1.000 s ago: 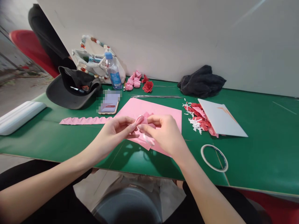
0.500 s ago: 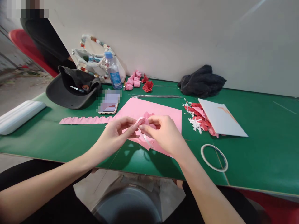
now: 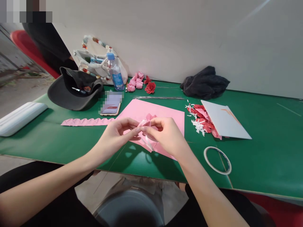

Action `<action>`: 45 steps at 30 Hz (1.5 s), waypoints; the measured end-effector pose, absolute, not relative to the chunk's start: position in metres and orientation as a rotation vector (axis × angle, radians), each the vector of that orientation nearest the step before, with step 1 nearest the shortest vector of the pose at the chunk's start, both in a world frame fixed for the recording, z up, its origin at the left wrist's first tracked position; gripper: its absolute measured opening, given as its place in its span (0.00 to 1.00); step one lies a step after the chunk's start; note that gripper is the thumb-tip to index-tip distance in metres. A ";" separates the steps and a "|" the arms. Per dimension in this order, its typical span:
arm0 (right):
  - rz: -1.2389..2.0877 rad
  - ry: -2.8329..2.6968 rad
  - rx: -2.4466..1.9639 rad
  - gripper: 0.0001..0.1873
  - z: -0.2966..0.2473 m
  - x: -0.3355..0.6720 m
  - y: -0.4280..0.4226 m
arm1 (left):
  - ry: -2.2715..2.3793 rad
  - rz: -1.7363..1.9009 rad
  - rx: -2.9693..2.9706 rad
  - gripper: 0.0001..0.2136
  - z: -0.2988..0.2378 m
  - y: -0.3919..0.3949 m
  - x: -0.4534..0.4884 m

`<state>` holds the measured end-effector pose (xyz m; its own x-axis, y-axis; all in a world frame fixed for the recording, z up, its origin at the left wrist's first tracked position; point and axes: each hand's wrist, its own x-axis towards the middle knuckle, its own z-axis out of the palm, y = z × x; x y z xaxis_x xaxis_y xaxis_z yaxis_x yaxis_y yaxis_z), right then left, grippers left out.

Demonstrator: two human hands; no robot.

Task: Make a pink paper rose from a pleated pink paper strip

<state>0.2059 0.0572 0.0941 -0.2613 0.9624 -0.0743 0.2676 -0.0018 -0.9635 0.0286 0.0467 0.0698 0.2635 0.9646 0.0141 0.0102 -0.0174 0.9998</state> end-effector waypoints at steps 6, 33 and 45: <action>1.297 -1.591 -1.312 0.15 0.091 0.207 0.057 | 0.991 0.999 1.285 0.11 0.073 0.046 0.027; 1.263 -1.591 -1.297 0.15 0.096 0.214 0.059 | 0.968 0.993 1.205 0.11 0.078 0.049 0.020; 1.217 -1.540 -1.329 0.18 0.095 0.212 0.057 | 0.984 1.047 1.194 0.10 0.082 0.046 0.025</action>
